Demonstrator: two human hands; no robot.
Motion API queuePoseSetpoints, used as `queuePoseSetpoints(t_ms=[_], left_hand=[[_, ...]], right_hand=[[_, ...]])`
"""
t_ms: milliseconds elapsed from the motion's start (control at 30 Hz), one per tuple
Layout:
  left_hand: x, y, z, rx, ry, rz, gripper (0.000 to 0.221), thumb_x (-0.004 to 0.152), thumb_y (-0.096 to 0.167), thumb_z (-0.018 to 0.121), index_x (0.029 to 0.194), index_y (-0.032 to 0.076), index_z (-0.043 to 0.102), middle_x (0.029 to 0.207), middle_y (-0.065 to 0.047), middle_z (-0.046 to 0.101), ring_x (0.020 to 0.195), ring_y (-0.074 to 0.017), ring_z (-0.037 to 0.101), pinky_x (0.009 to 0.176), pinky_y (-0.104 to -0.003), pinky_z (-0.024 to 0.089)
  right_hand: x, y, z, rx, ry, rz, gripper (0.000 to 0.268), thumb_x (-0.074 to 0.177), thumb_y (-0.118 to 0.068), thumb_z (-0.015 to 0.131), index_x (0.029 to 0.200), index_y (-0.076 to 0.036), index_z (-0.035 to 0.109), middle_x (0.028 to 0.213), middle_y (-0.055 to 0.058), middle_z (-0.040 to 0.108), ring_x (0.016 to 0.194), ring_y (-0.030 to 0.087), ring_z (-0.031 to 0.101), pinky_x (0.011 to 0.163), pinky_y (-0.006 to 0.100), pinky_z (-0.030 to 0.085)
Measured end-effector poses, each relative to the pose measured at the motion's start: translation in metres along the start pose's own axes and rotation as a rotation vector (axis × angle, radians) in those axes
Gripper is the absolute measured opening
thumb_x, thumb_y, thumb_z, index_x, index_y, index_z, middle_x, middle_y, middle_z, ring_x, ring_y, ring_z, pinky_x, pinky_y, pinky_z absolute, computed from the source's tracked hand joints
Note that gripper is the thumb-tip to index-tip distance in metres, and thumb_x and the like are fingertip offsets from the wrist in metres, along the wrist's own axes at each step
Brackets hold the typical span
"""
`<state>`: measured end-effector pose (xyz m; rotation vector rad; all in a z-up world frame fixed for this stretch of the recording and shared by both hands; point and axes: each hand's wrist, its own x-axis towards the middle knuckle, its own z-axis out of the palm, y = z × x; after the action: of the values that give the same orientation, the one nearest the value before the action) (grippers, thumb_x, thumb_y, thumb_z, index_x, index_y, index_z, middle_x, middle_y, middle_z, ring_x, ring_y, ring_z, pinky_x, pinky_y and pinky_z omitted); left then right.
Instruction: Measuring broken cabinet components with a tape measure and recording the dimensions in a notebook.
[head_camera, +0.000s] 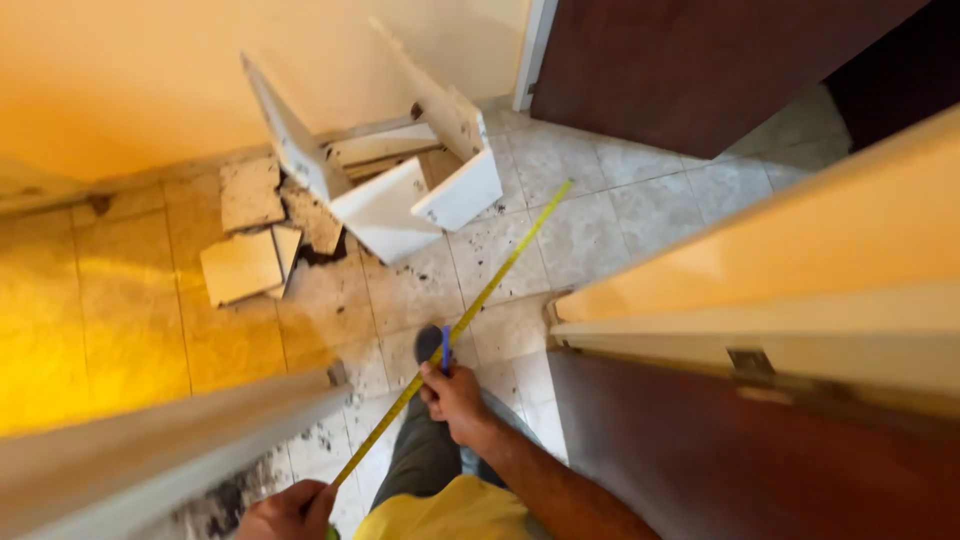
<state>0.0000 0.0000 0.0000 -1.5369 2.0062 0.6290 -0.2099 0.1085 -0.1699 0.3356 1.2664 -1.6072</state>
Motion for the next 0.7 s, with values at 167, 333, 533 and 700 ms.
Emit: queuePoseSetpoints(t_ms=[167,333,533,700], left_hand=[[0.091,0.085,-0.103,0.035,-0.053,0.130,0.028,0.081,0.053,0.065,0.096,0.040,0.085,0.093,0.003,0.084,0.101,-0.0157,0.078,0.092,-0.030,0.057],[0.140,0.165,-0.220,0.116,-0.160,0.178,0.031,0.082,0.050,0.063,0.097,0.038,0.088,0.094,0.002,0.085,0.095,-0.0096,0.081,0.091,-0.024,0.058],[0.202,0.284,-0.301,0.143,-0.168,0.148,0.034,0.087,0.047,0.061,0.097,0.028,0.087,0.100,0.004,0.086,0.092,-0.0173,0.080,0.084,-0.032,0.059],[0.263,0.383,-0.341,0.290,-0.207,0.040,0.039,0.085,0.054,0.056,0.085,0.026,0.083,0.092,-0.003,0.083,0.093,-0.0199,0.079,0.084,-0.029,0.057]], right_hand=[[0.131,-0.096,-0.012,0.108,0.194,-0.102,0.024,0.094,-0.027,0.072,0.084,-0.008,0.062,0.062,0.004,0.052,0.041,0.007,0.032,0.035,0.023,0.017],[0.157,-0.255,0.016,0.108,0.432,0.020,0.019,0.104,-0.018,0.064,0.095,-0.002,0.069,0.071,0.006,0.059,0.043,0.008,0.037,0.032,0.022,0.026],[0.252,-0.344,-0.009,0.009,0.250,-0.013,0.036,0.102,-0.035,0.062,0.088,-0.002,0.066,0.059,0.003,0.048,0.038,0.007,0.027,0.035,0.025,0.016],[0.330,-0.415,-0.062,-0.066,0.363,0.024,0.026,0.102,-0.024,0.062,0.092,-0.001,0.067,0.061,0.004,0.049,0.040,0.009,0.030,0.038,0.026,0.020]])
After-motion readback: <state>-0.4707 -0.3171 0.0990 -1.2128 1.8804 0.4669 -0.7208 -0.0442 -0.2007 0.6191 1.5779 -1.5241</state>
